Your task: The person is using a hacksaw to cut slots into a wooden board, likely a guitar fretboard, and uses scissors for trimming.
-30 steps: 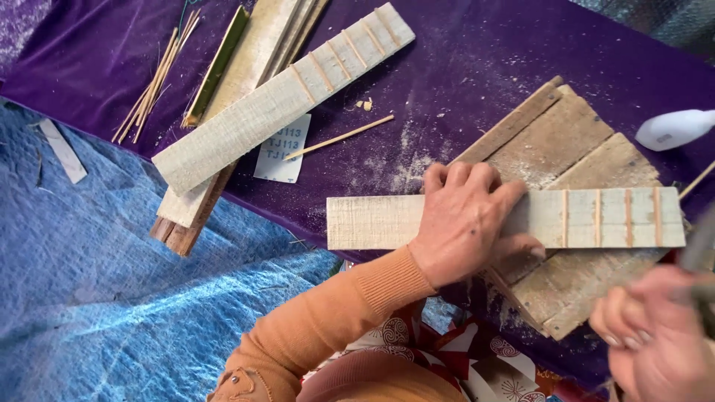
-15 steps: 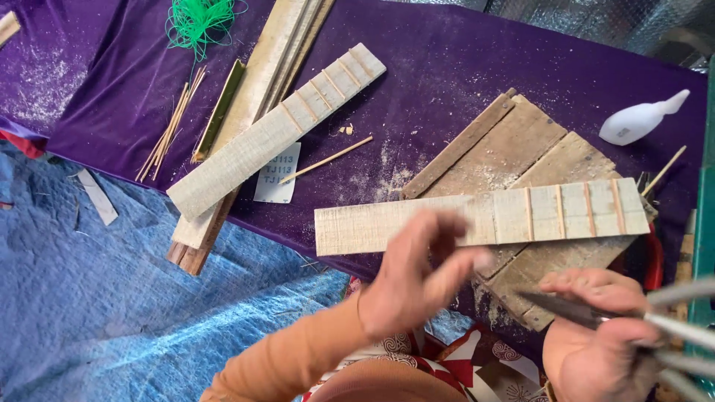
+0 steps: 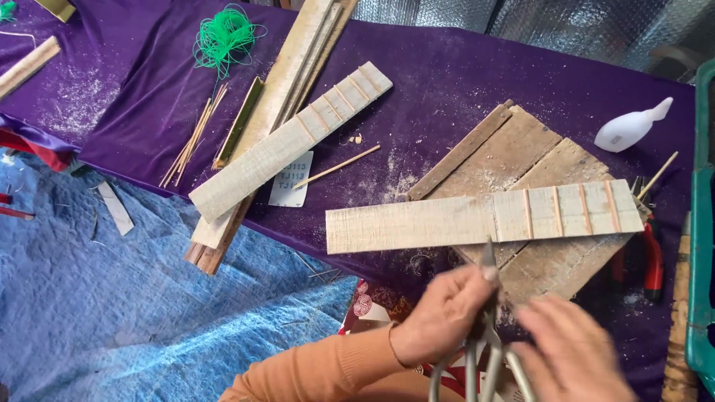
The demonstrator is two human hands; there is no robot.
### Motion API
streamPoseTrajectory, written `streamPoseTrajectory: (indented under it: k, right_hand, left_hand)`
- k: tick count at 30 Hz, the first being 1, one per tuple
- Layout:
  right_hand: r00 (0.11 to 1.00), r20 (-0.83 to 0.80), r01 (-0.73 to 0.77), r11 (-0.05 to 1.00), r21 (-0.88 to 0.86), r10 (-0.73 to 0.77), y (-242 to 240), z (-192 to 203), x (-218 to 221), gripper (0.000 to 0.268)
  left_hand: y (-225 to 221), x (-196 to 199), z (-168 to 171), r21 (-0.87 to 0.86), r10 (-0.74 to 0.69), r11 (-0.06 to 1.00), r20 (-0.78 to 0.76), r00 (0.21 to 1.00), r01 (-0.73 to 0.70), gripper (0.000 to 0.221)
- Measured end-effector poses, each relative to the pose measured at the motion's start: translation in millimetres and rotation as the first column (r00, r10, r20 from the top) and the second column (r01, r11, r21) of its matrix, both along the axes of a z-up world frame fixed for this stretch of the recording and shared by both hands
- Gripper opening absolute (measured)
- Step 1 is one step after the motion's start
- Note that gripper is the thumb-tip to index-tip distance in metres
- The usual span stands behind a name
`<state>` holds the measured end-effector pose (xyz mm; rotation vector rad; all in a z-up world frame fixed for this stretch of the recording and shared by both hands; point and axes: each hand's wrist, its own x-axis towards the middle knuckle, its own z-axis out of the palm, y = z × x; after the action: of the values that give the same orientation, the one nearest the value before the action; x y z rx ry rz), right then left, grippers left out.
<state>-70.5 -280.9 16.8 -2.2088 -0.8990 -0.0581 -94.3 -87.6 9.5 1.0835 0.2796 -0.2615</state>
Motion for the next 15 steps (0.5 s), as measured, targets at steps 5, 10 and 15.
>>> streamPoseTrajectory:
  k: [5,10,15]
  right_hand:
    - [0.923,-0.033,0.381,0.923,-0.058,-0.383,-8,-6,-27,0.023]
    - [0.903,0.281,0.382,0.906,-0.181,-0.325,15,-30,-38,0.058]
    - [0.916,0.244,0.352,0.929,-0.117,-0.317,43,-37,-39,0.062]
  left_hand:
    - [0,18,10,0.513,0.244,0.780,0.277,0.929,-0.358,0.026]
    - [5,32,10,0.502,0.235,0.773,0.341,0.910,-0.388,0.033]
    - [15,37,13,0.430,0.208,0.828,0.359,0.910,-0.359,0.027]
